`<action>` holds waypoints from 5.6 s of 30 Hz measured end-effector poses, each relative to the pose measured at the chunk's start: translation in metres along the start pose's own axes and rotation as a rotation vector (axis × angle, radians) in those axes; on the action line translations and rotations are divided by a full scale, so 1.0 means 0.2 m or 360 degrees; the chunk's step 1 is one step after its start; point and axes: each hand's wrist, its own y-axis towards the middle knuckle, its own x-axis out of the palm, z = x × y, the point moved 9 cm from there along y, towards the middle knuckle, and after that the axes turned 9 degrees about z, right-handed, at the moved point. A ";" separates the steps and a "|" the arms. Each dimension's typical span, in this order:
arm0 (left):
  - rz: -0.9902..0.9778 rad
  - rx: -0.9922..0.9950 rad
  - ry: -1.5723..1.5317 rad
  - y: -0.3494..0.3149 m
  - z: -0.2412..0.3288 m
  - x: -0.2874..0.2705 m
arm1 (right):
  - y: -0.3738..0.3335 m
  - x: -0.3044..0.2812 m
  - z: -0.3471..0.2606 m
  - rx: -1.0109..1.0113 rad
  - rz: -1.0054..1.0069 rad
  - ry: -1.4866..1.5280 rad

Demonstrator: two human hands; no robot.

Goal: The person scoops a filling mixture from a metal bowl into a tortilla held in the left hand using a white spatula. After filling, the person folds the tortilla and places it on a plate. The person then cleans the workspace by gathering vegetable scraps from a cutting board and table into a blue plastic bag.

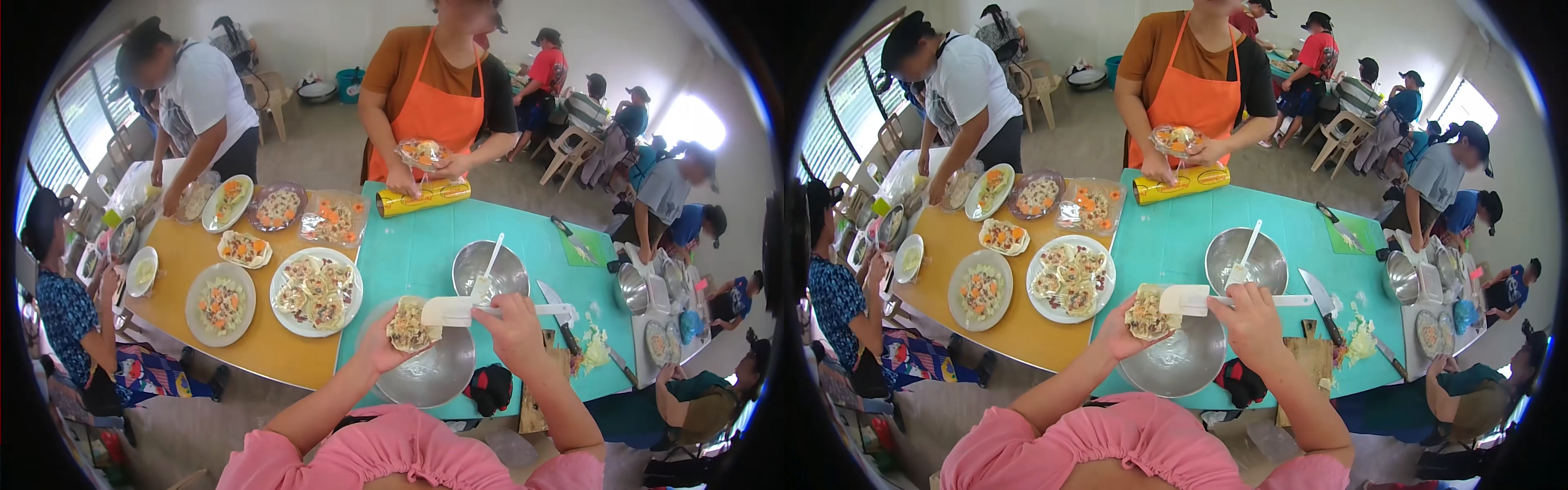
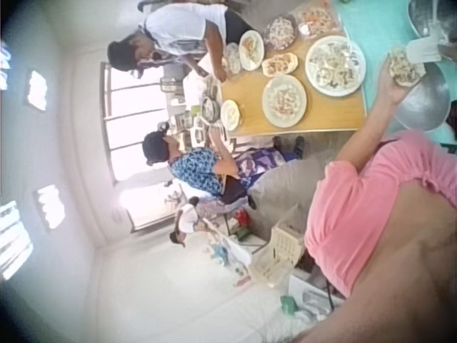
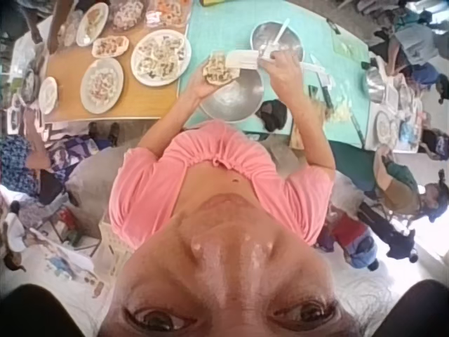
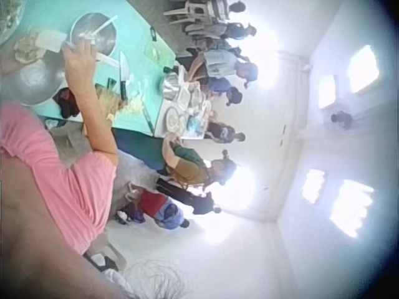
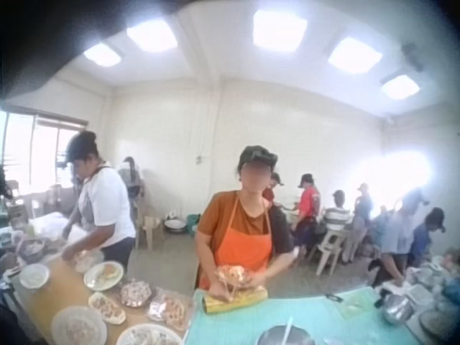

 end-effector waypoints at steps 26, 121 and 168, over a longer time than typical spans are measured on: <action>0.0021 0.0053 0.0048 -0.01 -0.03 -0.01 | -0.07 -0.02 -0.01 0.0021 0.0051 0.0026; 0.0378 0.0587 -0.0154 -0.19 0.35 -0.33 | -1.18 1.06 0.48 0.1727 -0.0721 0.1020; 0.0546 0.0577 -0.0196 -0.28 0.39 -0.52 | -0.33 1.26 -0.66 0.2230 0.0625 0.3001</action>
